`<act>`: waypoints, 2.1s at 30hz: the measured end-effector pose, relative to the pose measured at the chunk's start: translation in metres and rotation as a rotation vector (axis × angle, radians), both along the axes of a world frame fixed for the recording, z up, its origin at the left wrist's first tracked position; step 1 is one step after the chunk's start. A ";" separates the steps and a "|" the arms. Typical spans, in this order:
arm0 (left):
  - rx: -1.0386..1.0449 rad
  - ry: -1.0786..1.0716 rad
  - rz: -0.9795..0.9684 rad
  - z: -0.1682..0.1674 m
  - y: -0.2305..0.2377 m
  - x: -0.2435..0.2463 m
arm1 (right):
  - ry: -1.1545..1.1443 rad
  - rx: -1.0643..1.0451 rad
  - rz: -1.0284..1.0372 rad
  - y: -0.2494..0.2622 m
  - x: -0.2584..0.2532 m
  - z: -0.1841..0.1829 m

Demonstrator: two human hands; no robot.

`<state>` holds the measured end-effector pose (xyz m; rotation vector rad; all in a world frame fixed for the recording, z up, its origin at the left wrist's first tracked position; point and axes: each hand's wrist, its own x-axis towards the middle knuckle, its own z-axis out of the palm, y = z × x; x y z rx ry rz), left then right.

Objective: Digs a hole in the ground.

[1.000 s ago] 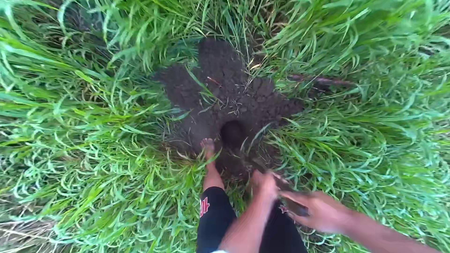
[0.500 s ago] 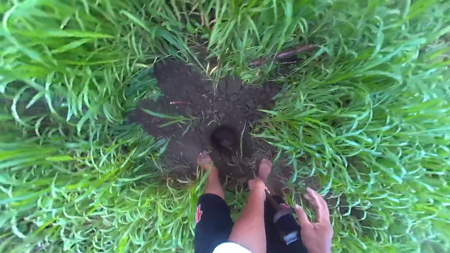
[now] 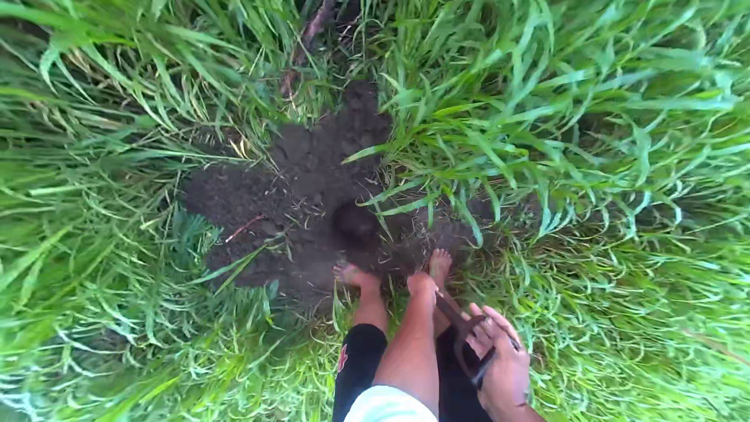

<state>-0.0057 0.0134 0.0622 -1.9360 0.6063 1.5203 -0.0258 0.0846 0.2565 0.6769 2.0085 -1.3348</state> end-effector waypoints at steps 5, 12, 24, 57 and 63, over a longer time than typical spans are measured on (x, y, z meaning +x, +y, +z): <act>-0.037 -0.055 -0.049 -0.025 0.025 -0.018 | -0.005 -0.037 0.034 0.038 -0.023 -0.028; -0.097 -0.137 -0.162 -0.061 0.065 -0.050 | -0.009 0.013 0.036 0.092 -0.063 -0.067; -0.230 -0.200 0.058 -0.096 0.118 -0.061 | 0.006 0.100 0.157 0.158 -0.092 -0.115; -0.407 0.009 0.467 -0.231 0.217 -0.094 | -0.041 0.711 0.563 0.294 -0.173 -0.292; -0.199 -0.043 0.996 -0.237 0.133 -0.048 | -0.009 0.706 0.306 0.235 -0.128 -0.247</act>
